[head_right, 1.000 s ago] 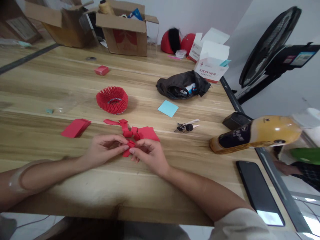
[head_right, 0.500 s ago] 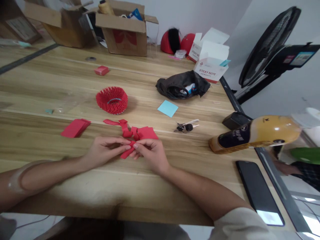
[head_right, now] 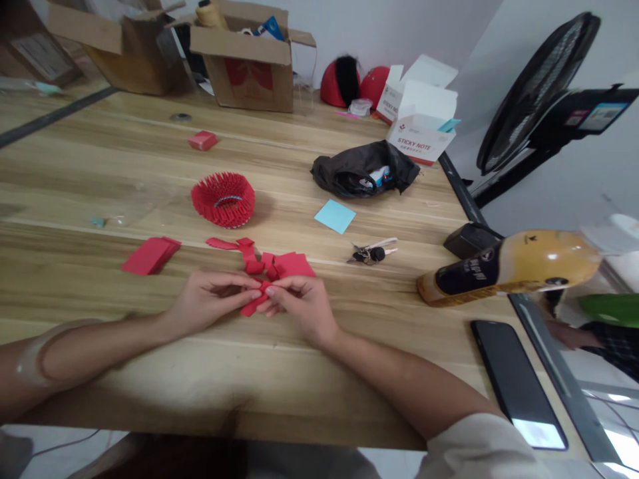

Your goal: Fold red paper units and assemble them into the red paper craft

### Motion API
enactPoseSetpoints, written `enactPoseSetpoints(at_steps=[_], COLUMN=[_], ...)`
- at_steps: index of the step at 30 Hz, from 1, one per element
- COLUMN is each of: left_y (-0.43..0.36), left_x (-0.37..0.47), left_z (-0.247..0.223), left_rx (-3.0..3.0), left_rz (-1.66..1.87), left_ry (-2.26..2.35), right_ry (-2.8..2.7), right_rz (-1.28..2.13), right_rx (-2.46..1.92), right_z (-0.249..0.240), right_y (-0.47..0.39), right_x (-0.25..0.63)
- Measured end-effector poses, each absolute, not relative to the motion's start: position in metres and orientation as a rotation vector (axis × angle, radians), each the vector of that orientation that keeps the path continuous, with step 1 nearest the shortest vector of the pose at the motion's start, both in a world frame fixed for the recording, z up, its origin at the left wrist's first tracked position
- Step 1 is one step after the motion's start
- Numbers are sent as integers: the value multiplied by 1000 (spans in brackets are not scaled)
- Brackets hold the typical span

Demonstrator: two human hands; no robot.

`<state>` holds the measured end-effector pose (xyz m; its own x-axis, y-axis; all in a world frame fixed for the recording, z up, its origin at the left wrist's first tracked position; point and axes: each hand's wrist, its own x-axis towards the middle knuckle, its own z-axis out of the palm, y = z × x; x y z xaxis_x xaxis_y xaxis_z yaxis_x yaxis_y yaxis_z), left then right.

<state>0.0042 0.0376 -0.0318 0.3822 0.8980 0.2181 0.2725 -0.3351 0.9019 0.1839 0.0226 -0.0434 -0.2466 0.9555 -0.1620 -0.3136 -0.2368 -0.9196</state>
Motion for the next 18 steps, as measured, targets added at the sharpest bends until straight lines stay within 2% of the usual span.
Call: enactPoseSetpoints(at_steps=[18], left_y=[37], left_x=[3], left_z=[-31], left_rx=[1835], left_rz=[917], left_ry=[1013], right_ry=[-1011], right_rz=[1636], right_rx=[-957], right_z=[-46], right_y=[23], right_x=[184])
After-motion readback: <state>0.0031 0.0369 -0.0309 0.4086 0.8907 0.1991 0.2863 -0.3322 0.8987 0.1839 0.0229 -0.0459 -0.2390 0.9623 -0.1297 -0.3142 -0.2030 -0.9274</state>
